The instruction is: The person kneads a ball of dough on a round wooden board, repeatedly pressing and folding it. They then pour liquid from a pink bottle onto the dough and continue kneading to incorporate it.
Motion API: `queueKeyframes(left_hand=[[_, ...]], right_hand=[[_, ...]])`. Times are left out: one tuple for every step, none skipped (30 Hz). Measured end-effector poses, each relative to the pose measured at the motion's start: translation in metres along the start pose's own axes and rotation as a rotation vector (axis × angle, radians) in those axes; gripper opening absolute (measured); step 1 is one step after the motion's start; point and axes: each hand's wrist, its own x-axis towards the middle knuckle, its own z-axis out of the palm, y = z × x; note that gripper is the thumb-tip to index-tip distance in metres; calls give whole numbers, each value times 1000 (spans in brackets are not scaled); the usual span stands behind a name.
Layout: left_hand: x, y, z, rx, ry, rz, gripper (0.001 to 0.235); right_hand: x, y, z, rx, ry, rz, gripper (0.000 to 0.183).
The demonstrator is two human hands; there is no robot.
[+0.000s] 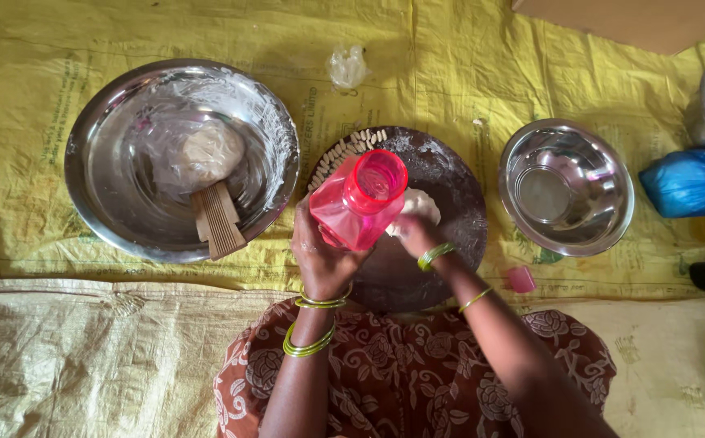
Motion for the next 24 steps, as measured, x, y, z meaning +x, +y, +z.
queueKeyframes(left_hand=[[-2, 0, -2, -6, -6, 0, 83], [-3, -1, -4, -12, -12, 0, 84], [-4, -1, -6, -6, -10, 12, 85], [-4, -2, -5, -1, -7, 24, 86], [-2, -4, -5, 4, -5, 35, 86], [-1, -5, -4, 30, -1, 30, 87], [0, -7, -2, 55, 3, 25, 89], [2, -9, 0, 81, 7, 21, 90], [1, -11, 1, 66, 2, 10, 90], [1, -14, 2, 50, -2, -1, 90], [-2, -15, 3, 35, -9, -16, 90], [-5, -16, 3, 54, -10, -30, 90], [-3, -17, 4, 71, -10, -32, 90], [-1, -18, 4, 89, -10, -35, 90], [0, -18, 4, 64, -13, -59, 88], [1, -19, 4, 40, -16, -84, 85], [0, -20, 4, 15, -19, -111, 83], [-1, -22, 3, 61, -39, -89, 85], [-3, -25, 4, 104, -56, -66, 87], [-5, -28, 6, 146, -73, -43, 89], [-6, -31, 8, 168, -74, 41, 90], [-6, -35, 9, 189, -74, 126, 92], [-6, -37, 9, 213, -73, 215, 93], [-6, -38, 9, 226, -45, 268, 98]], right_hand=[[8, 11, -5, 42, 110, -35, 26], [18, 20, -3, 84, 221, -69, 16], [27, 30, 1, 142, 177, -108, 17], [37, 40, 7, 200, 134, -148, 18], [47, 51, 14, 258, 89, -186, 19], [56, 61, 22, 158, 99, -66, 19], [67, 70, 30, 57, 110, 51, 21], [78, 78, 38, -44, 121, 168, 22], [87, 87, 45, 192, 171, 100, 20], [95, 96, 49, 429, 218, 33, 20], [98, 103, 55, 667, 262, -29, 21], [99, 109, 58, 649, 215, 123, 15], [107, 113, 56, 629, 170, 264, 11], [114, 115, 54, 606, 121, 404, 11], [122, 115, 50, 671, 120, 444, 9], [130, 114, 46, 744, 118, 492, 9], [133, 113, 43, 794, 115, 534, 9], [131, 110, 44, 815, 130, 533, 10], [127, 107, 45, 830, 147, 525, 11], [123, 105, 46, 846, 168, 507, 13], [119, 101, 48, 812, 204, 454, 16], [113, 97, 51, 771, 251, 403, 18], [110, 91, 55, 715, 298, 352, 20], [105, 83, 61, 566, 376, 287, 23]])
